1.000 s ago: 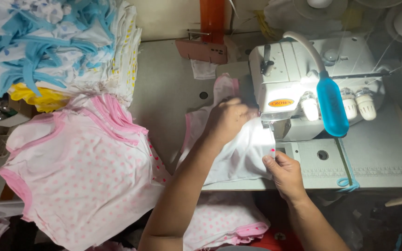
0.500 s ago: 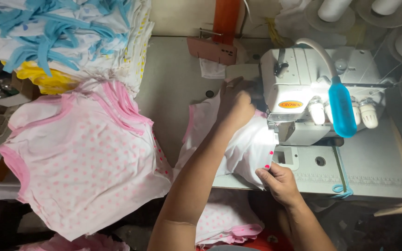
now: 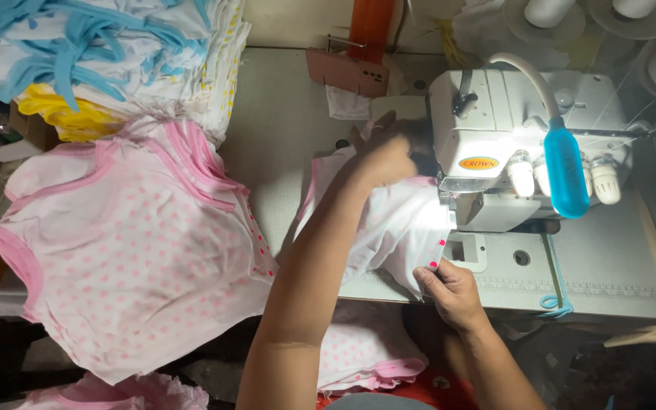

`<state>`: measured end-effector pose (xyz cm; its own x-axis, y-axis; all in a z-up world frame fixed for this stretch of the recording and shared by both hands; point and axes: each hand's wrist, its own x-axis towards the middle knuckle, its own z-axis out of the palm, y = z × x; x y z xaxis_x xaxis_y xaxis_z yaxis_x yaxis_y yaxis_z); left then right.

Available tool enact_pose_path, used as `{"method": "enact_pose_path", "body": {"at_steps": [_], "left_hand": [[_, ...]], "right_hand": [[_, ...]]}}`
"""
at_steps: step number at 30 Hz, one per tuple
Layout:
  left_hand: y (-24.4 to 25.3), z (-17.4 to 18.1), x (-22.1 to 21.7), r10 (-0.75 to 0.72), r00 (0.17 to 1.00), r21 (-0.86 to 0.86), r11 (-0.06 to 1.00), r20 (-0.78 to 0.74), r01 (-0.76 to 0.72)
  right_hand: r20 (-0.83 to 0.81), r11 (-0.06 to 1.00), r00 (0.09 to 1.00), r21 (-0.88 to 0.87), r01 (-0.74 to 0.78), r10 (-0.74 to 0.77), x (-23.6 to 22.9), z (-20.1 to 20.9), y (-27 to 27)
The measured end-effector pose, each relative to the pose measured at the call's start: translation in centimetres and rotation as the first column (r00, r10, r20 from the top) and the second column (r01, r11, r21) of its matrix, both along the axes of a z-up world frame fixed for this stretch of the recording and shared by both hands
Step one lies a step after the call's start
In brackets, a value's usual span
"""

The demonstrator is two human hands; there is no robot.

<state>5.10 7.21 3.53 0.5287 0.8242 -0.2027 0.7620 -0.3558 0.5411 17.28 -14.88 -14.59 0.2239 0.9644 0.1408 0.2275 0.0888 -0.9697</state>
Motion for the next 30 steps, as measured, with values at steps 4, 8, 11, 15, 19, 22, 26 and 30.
{"method": "enact_pose_path", "body": {"at_steps": [4, 8, 11, 15, 19, 22, 26, 30], "left_hand": [[-1.1, 0.5, -0.8, -0.019, 0.995, 0.039, 0.999, 0.099, 0.015], [-2.3, 2.1, -1.8, 0.035, 0.992, 0.141, 0.989, 0.125, -0.052], [-1.2, 1.3, -0.1, 0.097, 0.995, 0.217, 0.971, 0.009, -0.097], [0.5, 1.4, 0.8, -0.011, 0.956, 0.16, 0.985, -0.293, 0.06], [-1.0, 2.7, -1.4, -0.118, 0.973, 0.125, 0.982, -0.197, 0.144], [-2.6, 1.7, -2.5, -0.076, 0.997, 0.186, 0.98, -0.004, 0.076], [-3.4, -0.7, -1.8, -0.012, 0.996, 0.25, 0.968, 0.09, -0.011], [-3.8, -1.6, -1.0, 0.002, 0.997, 0.271, 0.962, 0.072, -0.021]], "right_hand": [[0.019, 1.0, 1.0, -0.016, 0.011, -0.01, 0.2, -0.1, -0.1], [-0.125, 0.998, 0.991, 0.051, -0.036, 0.042, 0.2, -0.5, 0.2], [-0.18, 0.995, 0.98, 0.076, -0.067, 0.08, 0.8, -1.5, 0.2], [-0.169, 0.995, 0.983, 0.08, -0.06, 0.073, 0.6, -1.1, 0.2], [-0.139, 0.996, 0.988, 0.071, -0.053, 0.062, 0.6, -1.1, 0.3], [-0.097, 0.997, 0.994, 0.056, -0.048, 0.053, 0.6, -1.1, 0.2], [-0.106, 0.997, 0.993, 0.063, -0.045, 0.051, 0.6, -0.9, 0.2], [-0.204, 0.997, 0.977, 0.05, -0.061, 0.07, 1.8, -1.5, -0.1]]}}
